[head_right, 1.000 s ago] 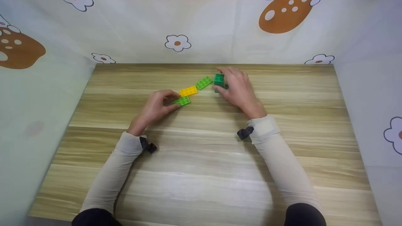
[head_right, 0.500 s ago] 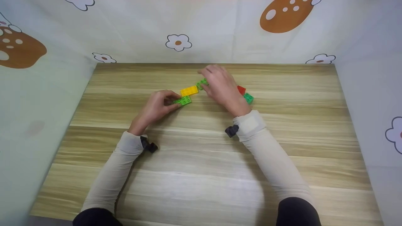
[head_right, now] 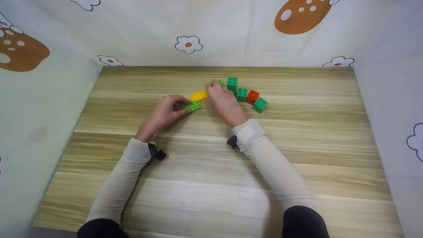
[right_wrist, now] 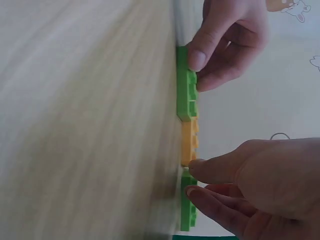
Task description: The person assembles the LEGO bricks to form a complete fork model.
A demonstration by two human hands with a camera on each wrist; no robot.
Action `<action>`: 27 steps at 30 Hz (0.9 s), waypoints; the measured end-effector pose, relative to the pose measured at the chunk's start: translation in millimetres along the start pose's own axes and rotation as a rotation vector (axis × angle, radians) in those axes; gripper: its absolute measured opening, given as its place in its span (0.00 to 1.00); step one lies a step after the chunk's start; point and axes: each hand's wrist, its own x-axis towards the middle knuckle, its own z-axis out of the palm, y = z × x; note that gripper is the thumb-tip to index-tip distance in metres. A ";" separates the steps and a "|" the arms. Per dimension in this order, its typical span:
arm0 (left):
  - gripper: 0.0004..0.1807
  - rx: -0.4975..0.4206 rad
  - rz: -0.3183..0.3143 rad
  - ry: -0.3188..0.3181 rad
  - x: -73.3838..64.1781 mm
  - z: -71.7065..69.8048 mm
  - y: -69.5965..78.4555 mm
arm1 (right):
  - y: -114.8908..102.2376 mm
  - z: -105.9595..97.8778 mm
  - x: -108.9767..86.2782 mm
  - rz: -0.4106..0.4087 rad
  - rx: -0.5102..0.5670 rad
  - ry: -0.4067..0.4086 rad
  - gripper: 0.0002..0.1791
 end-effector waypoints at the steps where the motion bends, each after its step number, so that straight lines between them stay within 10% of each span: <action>1: 0.16 0.004 0.001 -0.001 0.0 -0.2 0.2 | 0.4 1.6 0.7 0.004 -0.005 -0.006 0.23; 27: 0.18 0.010 0.076 -0.078 -3.3 -1.9 8.8 | 7.4 11.5 -38.5 -0.117 0.016 0.111 0.19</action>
